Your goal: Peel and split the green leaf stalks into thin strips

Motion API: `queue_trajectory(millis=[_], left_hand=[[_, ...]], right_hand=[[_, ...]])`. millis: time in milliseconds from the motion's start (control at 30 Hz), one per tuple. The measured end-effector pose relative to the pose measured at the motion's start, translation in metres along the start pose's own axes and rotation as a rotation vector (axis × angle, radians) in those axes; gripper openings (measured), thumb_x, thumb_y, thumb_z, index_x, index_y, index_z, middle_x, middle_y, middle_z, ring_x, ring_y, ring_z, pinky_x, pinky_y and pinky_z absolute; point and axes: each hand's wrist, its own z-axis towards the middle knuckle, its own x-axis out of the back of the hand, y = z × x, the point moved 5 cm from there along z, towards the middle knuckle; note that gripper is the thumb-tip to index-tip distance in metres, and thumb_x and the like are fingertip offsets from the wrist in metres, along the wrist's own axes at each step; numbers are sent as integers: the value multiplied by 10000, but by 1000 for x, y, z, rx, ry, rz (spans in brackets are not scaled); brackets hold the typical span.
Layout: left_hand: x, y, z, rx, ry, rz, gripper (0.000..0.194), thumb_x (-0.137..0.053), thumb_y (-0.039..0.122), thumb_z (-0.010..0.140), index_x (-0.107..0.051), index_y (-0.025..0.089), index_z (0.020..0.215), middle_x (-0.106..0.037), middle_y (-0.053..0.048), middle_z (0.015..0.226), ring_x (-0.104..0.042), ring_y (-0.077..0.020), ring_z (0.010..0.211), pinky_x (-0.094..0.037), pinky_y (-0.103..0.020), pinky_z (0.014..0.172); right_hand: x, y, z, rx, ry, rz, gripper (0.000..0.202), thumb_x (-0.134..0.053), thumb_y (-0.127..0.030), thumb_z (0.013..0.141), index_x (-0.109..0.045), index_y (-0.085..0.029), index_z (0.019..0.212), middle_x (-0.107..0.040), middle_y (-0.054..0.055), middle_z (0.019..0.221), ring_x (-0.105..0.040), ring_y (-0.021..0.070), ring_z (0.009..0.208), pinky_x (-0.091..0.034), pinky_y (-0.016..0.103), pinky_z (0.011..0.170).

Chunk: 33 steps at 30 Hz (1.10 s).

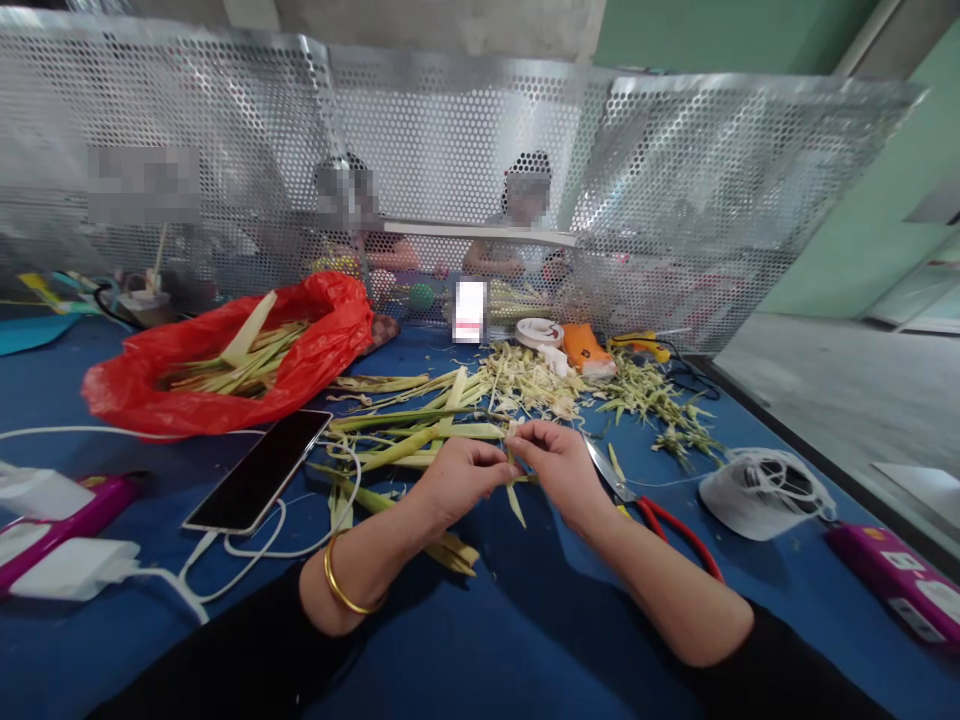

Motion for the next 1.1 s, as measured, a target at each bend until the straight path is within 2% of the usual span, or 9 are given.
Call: queue_trajectory(millis=[133,200,267,367,433,533,667,800,1100], left_hand=[[7,-5,2,20,158,-245,227,-665,364,707,-703,140,721,-604,0,560,-494,-96,543,-337,-221,571],[9,-7,3,21,186,-389,261,-694,352,693,-714,147,854,-681,-31,682,-549,-108,615,-367,-216,606],[10,-8,5,-15,192,-495,320,-734,311,663,-702,147,935,-712,-46,771,-576,-113,668,-390,-213,634],[10,-9,7,-72,206,-606,355,-749,254,652,-683,142,982,-722,-45,791,-618,-132,732,-435,-239,736],[9,-10,6,-81,210,-648,338,-733,230,669,-680,141,990,-726,-47,779,-642,-151,776,-448,-272,808],[6,-8,3,-62,227,-664,304,-730,202,662,-693,132,955,-730,-50,762,-654,-150,777,-459,-266,813],[7,-4,0,-34,262,-707,277,-746,180,623,-700,120,890,-729,-43,722,-658,-131,721,-476,-233,769],[9,-5,1,-11,271,-753,295,-739,130,602,-683,118,892,-733,-48,711,-669,-130,681,-492,-222,728],[10,-8,1,10,284,-795,290,-704,72,604,-653,115,886,-727,-55,680,-671,-125,630,-502,-198,658]], right_hand=[[26,-36,-5,413,266,-370,138,-559,-305,809,-637,-191,796,-646,57,864,-565,208,857,-408,339,807],[30,-51,-13,553,335,-460,149,-549,-301,838,-620,-201,753,-634,50,808,-561,205,843,-396,340,820],[23,-51,-16,517,221,-463,207,-541,-310,854,-616,-207,691,-623,34,717,-565,185,745,-411,307,745],[1,-29,-14,264,-9,-355,215,-579,-341,828,-665,-206,684,-667,33,730,-594,178,709,-421,278,676],[-10,-14,-13,128,-67,-234,180,-619,-352,790,-703,-204,731,-696,31,764,-610,191,743,-428,283,692],[-20,-2,-12,35,-106,-27,190,-639,-349,755,-715,-175,736,-691,25,732,-592,187,720,-425,282,674],[-21,-6,-14,43,-136,73,181,-621,-308,753,-685,-153,685,-625,4,664,-526,152,668,-399,269,650],[-21,-14,-16,97,-181,69,146,-601,-256,748,-646,-161,647,-595,-3,673,-496,144,677,-387,266,659],[-21,-18,-17,139,-193,-24,263,-587,-258,740,-466,-185,518,-532,-21,602,-477,132,634,-366,260,640]])
